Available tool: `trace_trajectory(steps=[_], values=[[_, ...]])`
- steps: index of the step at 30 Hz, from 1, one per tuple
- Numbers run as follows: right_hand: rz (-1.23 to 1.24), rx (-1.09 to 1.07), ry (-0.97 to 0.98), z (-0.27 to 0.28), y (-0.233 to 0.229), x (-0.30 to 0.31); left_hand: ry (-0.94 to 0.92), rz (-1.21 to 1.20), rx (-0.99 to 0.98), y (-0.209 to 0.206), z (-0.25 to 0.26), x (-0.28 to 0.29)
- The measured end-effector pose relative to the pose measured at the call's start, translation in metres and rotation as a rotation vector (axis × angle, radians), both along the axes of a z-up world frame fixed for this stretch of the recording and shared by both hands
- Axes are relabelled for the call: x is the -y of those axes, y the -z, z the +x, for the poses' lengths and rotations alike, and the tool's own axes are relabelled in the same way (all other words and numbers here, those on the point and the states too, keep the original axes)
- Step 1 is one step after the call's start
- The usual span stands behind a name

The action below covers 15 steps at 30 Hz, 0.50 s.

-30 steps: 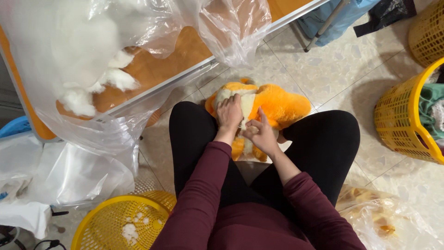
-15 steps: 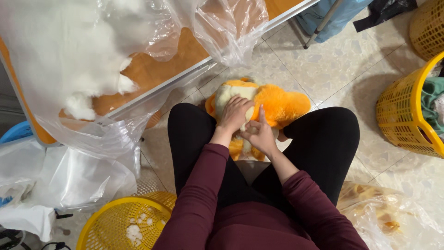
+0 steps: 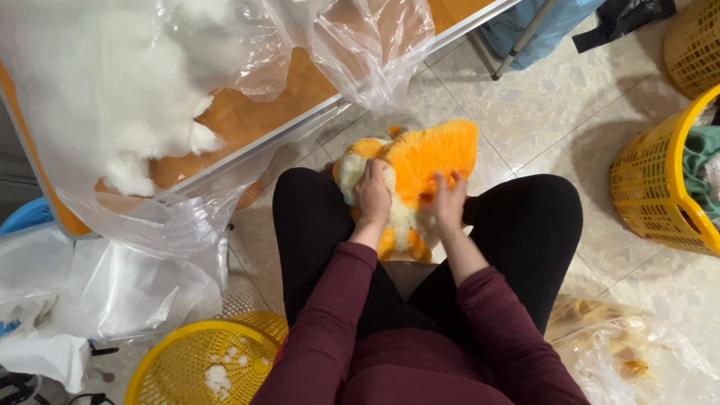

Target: The person sits on the floor and stuffs a yellow plush toy with white cotton-like material. They repeatedly pull material from a nearby plastic bag and push it into the opening of the plush toy, adjusting the shape as they work.

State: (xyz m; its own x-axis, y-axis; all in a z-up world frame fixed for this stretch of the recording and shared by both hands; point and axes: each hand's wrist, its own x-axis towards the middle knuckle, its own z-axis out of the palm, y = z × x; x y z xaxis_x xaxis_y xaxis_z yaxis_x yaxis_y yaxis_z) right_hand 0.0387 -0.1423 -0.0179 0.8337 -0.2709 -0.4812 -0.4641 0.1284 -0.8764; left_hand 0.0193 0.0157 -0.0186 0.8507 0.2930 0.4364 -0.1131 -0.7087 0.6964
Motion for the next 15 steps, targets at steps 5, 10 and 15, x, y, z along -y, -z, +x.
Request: trace_trajectory(steps=[5,10,15], values=[[0.23,0.15,-0.254,0.01,0.009,0.013,0.009,-0.116,-0.038,-0.006,-0.014,0.012],[0.077,0.464,-0.421,0.008,0.013,0.014,0.006,-0.154,-0.104,-0.01,-0.015,0.013],[0.043,-0.124,-0.171,0.0,0.033,0.016,0.045,-0.136,-0.187,-0.028,0.001,0.007]])
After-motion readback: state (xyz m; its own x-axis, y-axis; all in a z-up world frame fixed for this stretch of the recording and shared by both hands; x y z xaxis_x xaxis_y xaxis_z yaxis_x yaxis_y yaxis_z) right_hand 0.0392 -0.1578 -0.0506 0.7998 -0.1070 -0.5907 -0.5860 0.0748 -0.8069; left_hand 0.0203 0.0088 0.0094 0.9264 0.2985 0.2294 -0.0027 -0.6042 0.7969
